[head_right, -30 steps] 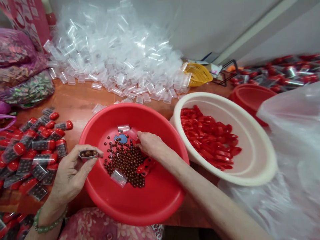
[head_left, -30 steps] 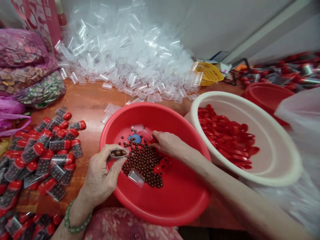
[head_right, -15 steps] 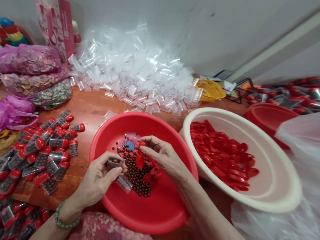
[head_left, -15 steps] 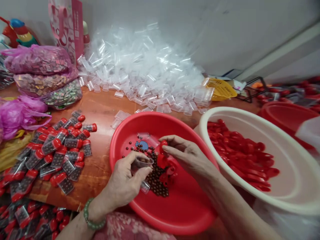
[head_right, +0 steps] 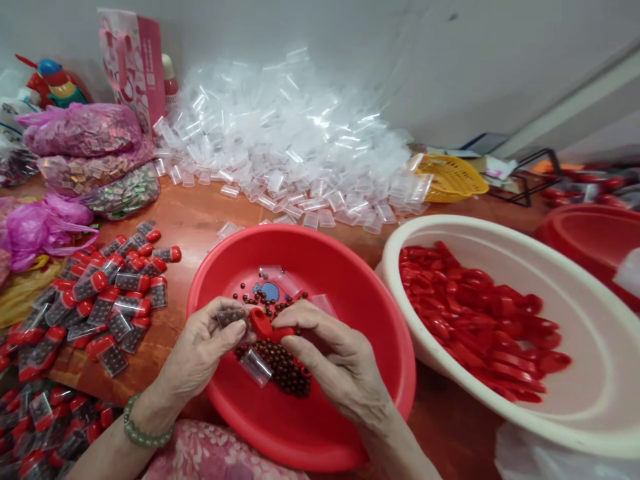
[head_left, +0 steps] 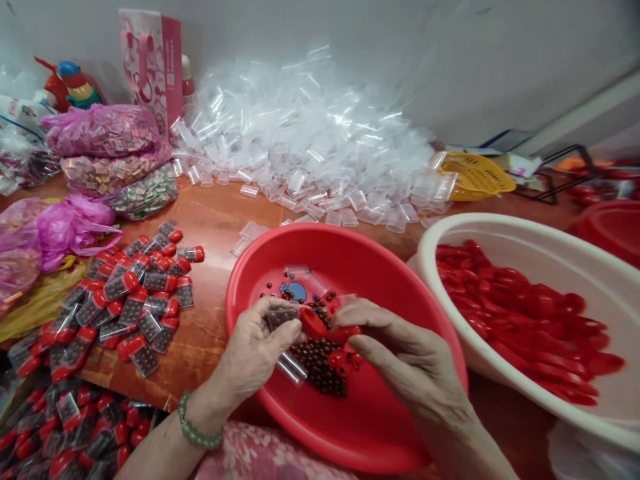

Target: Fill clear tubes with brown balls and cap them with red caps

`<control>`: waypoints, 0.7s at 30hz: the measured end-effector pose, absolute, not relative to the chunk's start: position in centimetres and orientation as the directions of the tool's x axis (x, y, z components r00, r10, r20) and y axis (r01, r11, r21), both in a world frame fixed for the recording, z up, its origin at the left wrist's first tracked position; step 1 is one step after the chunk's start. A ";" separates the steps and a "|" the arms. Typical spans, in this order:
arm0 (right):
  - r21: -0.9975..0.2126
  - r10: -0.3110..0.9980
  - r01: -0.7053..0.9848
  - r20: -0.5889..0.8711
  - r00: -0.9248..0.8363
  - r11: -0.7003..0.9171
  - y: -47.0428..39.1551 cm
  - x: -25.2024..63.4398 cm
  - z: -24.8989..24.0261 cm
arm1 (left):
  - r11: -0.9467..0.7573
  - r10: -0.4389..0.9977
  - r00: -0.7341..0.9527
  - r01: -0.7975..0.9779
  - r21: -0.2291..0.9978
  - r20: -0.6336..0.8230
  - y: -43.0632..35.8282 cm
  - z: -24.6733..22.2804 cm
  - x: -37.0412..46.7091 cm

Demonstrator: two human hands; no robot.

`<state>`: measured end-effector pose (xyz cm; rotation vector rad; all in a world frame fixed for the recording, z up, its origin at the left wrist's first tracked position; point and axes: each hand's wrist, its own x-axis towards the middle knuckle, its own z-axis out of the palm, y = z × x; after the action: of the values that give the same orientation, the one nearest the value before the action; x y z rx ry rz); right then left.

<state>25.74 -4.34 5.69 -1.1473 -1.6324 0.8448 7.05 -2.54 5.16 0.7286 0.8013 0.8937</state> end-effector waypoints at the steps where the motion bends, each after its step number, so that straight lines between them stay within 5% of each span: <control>1: -0.891 0.948 0.326 0.282 -0.144 0.315 -4.3 25.6 5.8 | 0.424 0.880 0.384 -0.370 0.827 -0.279 -2.5 5.2 7.1; 8: -0.642 0.899 0.671 0.429 -0.086 0.370 -4.1 23.4 5.4 | 0.305 0.915 0.343 -0.247 0.920 -0.212 -2.6 5.4 7.6; 14: -0.468 0.824 0.754 0.541 -0.167 0.460 -4.6 22.5 5.1 | 0.299 0.913 0.348 -0.219 0.929 -0.212 -2.7 4.8 8.0; 17: -0.501 0.846 0.746 0.511 -0.154 0.438 -4.3 22.6 5.1 | 0.281 0.906 0.378 -0.197 0.939 -0.192 -2.6 4.6 7.8; 21: -0.762 0.944 0.586 0.329 -0.015 0.275 -3.6 23.7 5.5 | 0.325 0.876 0.427 -0.180 0.929 -0.224 -2.2 4.7 7.5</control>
<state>23.72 -3.61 5.52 -1.4118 -1.7040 0.5349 7.46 -2.23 4.74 0.9943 0.8589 0.8170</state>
